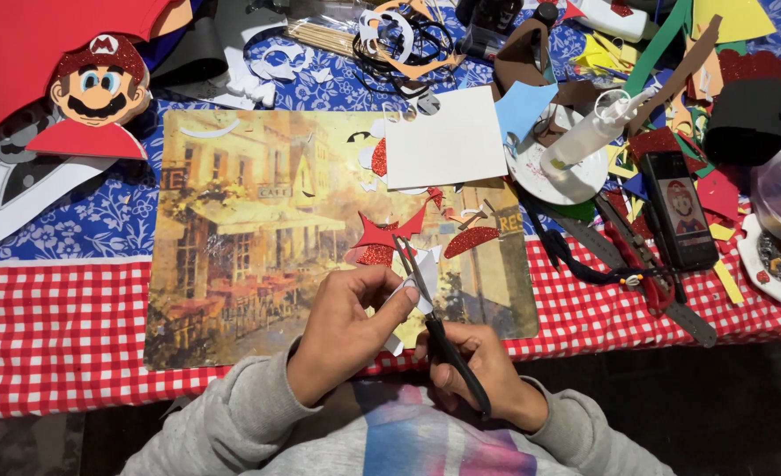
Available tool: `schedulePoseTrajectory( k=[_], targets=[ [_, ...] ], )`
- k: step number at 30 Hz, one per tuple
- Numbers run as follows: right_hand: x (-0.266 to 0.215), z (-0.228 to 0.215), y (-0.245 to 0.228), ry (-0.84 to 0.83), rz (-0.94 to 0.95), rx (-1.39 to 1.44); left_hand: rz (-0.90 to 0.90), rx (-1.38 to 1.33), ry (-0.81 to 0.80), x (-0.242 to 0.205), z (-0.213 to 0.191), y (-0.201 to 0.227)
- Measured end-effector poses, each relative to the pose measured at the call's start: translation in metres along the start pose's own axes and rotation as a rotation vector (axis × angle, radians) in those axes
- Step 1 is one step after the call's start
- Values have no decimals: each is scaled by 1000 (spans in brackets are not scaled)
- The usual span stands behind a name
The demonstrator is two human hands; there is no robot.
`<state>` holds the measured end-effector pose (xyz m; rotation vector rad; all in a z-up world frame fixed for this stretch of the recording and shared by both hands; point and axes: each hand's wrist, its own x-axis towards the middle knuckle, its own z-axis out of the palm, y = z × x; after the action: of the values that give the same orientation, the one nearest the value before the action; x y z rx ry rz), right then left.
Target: Cutting and tracing foam shapes to create a Mario-themed decoration.
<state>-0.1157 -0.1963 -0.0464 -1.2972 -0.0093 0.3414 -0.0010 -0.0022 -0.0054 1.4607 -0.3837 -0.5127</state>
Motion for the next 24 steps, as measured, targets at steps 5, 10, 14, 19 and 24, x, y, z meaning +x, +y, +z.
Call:
schedulePoseTrajectory(
  k=[5, 10, 14, 19, 24],
  targets=[
    [1, 5, 0, 10, 28, 55, -39, -12, -2, 1, 1, 2],
    [1, 6, 2, 9, 5, 46, -47, -29, 13, 1, 3, -4],
    [1, 5, 4, 0, -24, 23, -21, -73, -33, 2, 4, -10],
    [2, 6, 5, -4, -38, 44, -39, -101, -48, 2, 5, -13],
    [1, 5, 9, 28, -44, -4, -85, -212, -71, 1, 7, -16]
  ],
)
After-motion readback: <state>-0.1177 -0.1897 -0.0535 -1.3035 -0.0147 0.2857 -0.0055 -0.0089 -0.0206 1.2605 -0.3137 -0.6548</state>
